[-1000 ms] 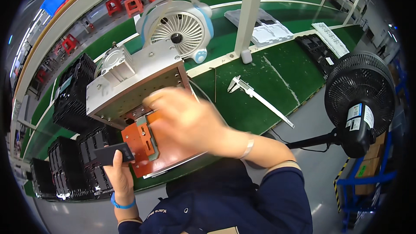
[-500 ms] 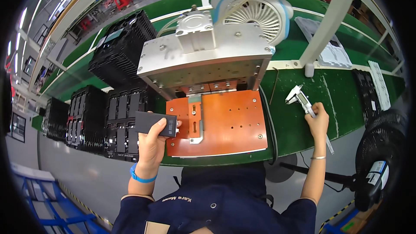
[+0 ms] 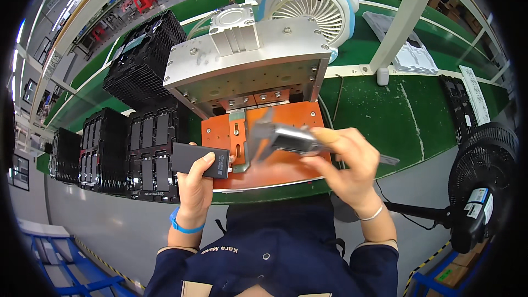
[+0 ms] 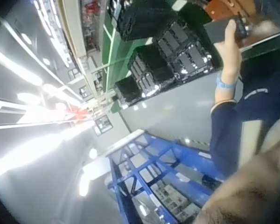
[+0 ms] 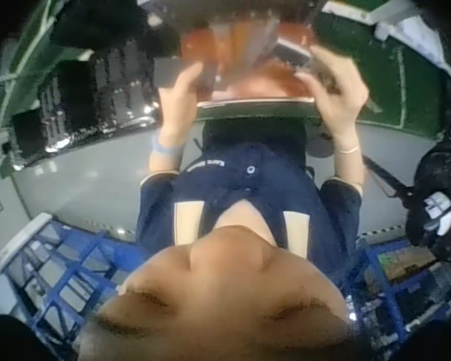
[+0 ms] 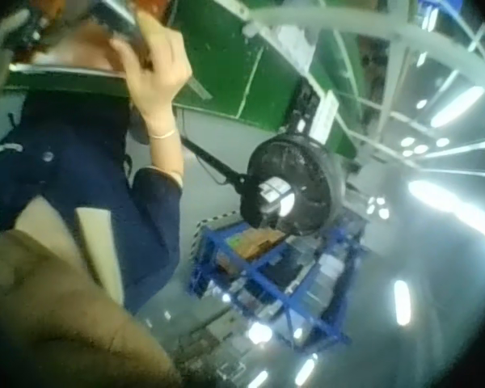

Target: The person repeatedly places small black rectangular components into a jig on a workbench, presses them down, and then removes them. They periodically use a caliper to measure the components before placing them back into a stack. The process is repetitive and involves handling the components one at a time.

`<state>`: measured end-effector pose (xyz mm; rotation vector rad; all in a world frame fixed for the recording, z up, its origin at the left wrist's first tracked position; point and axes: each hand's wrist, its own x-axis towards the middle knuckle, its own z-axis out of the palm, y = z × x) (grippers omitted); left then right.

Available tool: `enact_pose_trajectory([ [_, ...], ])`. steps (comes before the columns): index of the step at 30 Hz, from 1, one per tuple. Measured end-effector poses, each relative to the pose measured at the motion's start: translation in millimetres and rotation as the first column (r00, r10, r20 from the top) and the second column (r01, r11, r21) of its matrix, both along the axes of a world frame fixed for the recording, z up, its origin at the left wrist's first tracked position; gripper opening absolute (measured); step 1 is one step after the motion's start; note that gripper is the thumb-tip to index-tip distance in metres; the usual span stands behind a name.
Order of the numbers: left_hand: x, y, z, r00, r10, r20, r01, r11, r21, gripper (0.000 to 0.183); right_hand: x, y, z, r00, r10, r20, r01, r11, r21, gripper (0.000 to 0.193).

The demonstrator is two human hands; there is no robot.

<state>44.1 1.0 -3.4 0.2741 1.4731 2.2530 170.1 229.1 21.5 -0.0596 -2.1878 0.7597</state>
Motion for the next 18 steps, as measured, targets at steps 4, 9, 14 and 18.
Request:
enact_pose_trajectory([
  [4, 1, -1, -3, 0.999, 0.035, -0.004, -0.035, 0.999, 0.009, 0.015, -19, -9, -6, 0.995, 0.095, -0.028, -0.091, 0.991, 0.099, 0.04],
  [9, -1, -4, -7, 1.0, 0.003, 0.008, -0.003, 1.0, 0.003, 0.015, -25, -10, -9, 0.991, 0.124, -0.043, -0.118, 0.986, 0.115, 0.04],
  [14, 2, 1, 6, 0.999, -0.035, 0.034, 0.035, 0.999, 0.017, 0.012, -30, -8, -12, 0.989, 0.138, -0.053, -0.131, 0.984, 0.12, 0.04],
  [18, 0, -1, -2, 1.0, 0.01, 0.019, -0.01, 1.0, -0.005, 0.011, -31, -8, -13, 0.988, 0.143, -0.061, -0.136, 0.984, 0.114, 0.041],
])
